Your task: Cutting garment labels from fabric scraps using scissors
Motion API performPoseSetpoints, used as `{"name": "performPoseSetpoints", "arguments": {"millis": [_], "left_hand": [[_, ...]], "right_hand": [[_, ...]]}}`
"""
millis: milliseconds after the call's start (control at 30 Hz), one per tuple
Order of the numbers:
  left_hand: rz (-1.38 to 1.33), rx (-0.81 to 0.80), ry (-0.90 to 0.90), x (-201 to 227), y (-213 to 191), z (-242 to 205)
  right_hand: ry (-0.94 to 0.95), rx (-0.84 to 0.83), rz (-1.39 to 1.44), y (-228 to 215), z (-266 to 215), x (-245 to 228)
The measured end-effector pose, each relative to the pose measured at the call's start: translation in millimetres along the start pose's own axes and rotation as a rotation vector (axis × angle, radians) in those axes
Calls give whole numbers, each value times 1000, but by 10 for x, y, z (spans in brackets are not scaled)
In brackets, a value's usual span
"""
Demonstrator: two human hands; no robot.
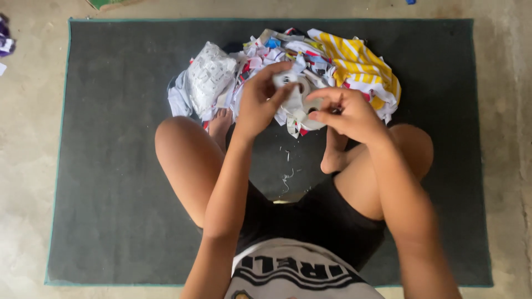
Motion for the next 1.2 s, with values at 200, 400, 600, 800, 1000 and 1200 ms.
{"name": "performPoseSetpoints", "arguments": {"millis": [200, 400, 600, 800, 1000, 1200], "left_hand": [[92, 147, 117, 455, -209, -172], [174, 11, -87, 371, -75, -162], [494, 15, -241, -690, -61, 68], [270, -134, -395, -910, 10, 142], [315, -149, -459, -1556, -214, 54], [78, 213, -559, -1771, -499, 65]], "right_hand": [[158, -64, -241, -541, 239, 189], [519, -161, -554, -757, 671, 640], [448, -274, 21, -119, 851, -13], [417, -388, 218, 315, 838, 247], [552, -460, 250, 389, 923, 1088], [943, 213, 171, 17, 964, 4195]]}}
Point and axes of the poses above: each hand's wrist, its own z-axis towards the middle knuckle, its own y-axis out of the palm, x = y × z, the point moved 4 cm from there along z, towards the middle knuckle, and after that the axes turned 3 degrees about -z, right-handed, at the moved point
